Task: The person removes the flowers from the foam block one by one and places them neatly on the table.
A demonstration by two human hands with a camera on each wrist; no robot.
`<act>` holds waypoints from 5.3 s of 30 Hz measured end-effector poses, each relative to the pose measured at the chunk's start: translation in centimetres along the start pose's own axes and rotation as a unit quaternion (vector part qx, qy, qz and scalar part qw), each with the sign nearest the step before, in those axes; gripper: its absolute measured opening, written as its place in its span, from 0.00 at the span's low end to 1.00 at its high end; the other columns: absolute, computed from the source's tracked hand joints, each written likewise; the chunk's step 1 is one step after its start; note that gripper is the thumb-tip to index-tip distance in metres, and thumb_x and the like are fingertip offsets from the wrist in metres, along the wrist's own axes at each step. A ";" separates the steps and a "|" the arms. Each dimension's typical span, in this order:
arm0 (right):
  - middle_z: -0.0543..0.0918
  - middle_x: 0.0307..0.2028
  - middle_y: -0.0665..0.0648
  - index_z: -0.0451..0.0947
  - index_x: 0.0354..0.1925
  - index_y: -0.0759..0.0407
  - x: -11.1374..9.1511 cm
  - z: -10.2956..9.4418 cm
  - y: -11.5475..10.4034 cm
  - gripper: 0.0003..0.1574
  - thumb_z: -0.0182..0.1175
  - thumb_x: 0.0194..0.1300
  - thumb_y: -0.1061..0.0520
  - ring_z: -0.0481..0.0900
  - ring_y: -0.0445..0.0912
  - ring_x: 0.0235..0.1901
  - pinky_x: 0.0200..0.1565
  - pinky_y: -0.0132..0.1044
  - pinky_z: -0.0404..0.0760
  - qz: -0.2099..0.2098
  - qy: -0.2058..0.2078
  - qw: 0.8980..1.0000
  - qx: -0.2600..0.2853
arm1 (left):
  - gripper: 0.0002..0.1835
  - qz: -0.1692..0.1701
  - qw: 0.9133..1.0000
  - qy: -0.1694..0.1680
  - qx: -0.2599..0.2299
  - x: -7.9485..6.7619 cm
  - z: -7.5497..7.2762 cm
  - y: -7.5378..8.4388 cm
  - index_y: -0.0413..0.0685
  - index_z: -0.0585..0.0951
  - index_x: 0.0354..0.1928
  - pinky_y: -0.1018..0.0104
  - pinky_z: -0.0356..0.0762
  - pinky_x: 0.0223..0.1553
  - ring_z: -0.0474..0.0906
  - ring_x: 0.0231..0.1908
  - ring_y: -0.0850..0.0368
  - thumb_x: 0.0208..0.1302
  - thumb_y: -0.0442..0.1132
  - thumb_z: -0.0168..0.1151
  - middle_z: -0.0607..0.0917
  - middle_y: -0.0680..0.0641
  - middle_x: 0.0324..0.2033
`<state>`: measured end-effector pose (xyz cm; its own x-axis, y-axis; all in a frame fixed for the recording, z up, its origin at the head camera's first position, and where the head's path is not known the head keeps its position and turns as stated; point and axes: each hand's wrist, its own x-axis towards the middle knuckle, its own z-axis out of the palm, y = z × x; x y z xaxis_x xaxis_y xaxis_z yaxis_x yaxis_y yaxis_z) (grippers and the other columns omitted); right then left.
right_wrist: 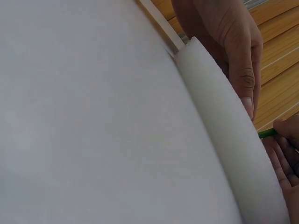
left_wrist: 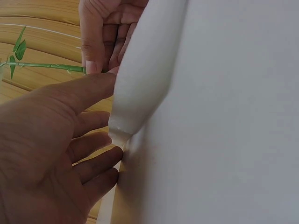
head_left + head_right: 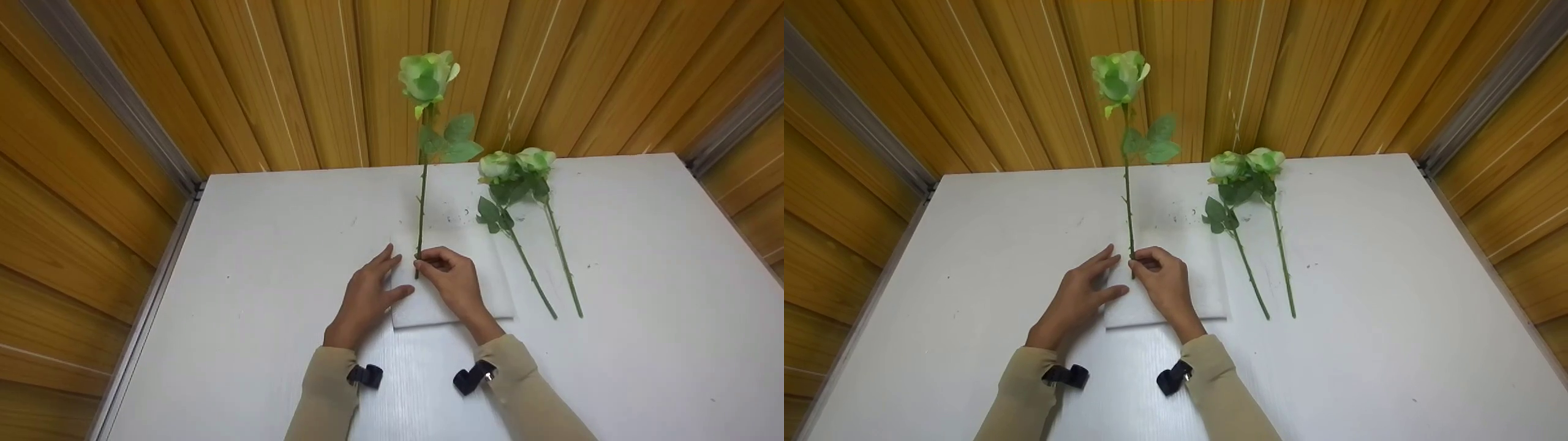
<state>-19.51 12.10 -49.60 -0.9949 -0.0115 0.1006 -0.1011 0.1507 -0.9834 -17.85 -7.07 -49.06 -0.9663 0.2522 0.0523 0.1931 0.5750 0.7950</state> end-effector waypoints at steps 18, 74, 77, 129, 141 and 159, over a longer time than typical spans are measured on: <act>0.91 0.42 0.60 0.89 0.43 0.67 -0.3 0.0 -0.2 0.08 0.74 0.66 0.65 0.87 0.45 0.38 0.44 0.29 0.84 -0.009 0.011 1.000 0.018 | 0.36 -0.008 1.000 -0.003 -0.005 -0.1 -0.1 0.2 0.38 0.76 0.73 0.51 0.63 0.75 0.63 0.77 0.44 0.67 0.43 0.77 0.66 0.42 0.78; 0.90 0.42 0.63 0.87 0.45 0.71 -0.6 -0.6 0.0 0.09 0.73 0.67 0.68 0.88 0.43 0.39 0.45 0.34 0.88 -0.012 0.043 0.997 0.060 | 0.36 -0.013 1.000 0.005 -0.007 -0.1 0.1 0.1 0.38 0.76 0.73 0.52 0.63 0.76 0.63 0.77 0.45 0.65 0.41 0.78 0.67 0.43 0.78; 0.90 0.43 0.63 0.87 0.45 0.71 -0.7 -0.9 -0.1 0.09 0.73 0.67 0.67 0.88 0.44 0.38 0.45 0.34 0.88 -0.009 0.041 0.997 0.058 | 0.37 -0.016 1.000 0.004 -0.006 -0.1 0.1 0.1 0.39 0.76 0.73 0.52 0.63 0.75 0.63 0.77 0.45 0.65 0.42 0.78 0.66 0.44 0.78; 0.90 0.40 0.54 0.85 0.55 0.71 -3.6 -16.6 -0.6 0.20 0.72 0.72 0.57 0.88 0.38 0.38 0.42 0.29 0.87 0.073 0.079 0.989 -0.101 | 0.37 -0.021 1.000 0.003 -0.023 -0.3 0.1 0.5 0.39 0.76 0.74 0.54 0.63 0.76 0.62 0.78 0.46 0.65 0.41 0.78 0.65 0.45 0.79; 0.91 0.42 0.50 0.84 0.56 0.70 -4.3 -20.1 -0.5 0.22 0.71 0.73 0.55 0.89 0.37 0.37 0.33 0.26 0.84 0.079 0.083 0.983 -0.146 | 0.38 -0.018 0.999 -0.014 -0.031 -0.3 0.0 0.0 0.39 0.73 0.75 0.54 0.61 0.77 0.59 0.79 0.46 0.67 0.43 0.77 0.63 0.45 0.80; 0.90 0.41 0.40 0.85 0.57 0.66 -5.3 -24.7 -0.1 0.27 0.72 0.72 0.46 0.85 0.30 0.40 0.43 0.20 0.79 0.103 0.083 0.967 -0.219 | 0.38 -0.025 0.999 -0.010 -0.025 -0.3 0.2 -0.1 0.41 0.74 0.76 0.55 0.61 0.76 0.59 0.79 0.48 0.66 0.43 0.77 0.63 0.46 0.80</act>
<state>-14.17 36.61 -46.32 -0.9757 0.2167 -0.0324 0.1468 0.5365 -0.8310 -17.56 -7.05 -49.22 -0.9710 0.2391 -0.0002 0.1348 0.5480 0.8255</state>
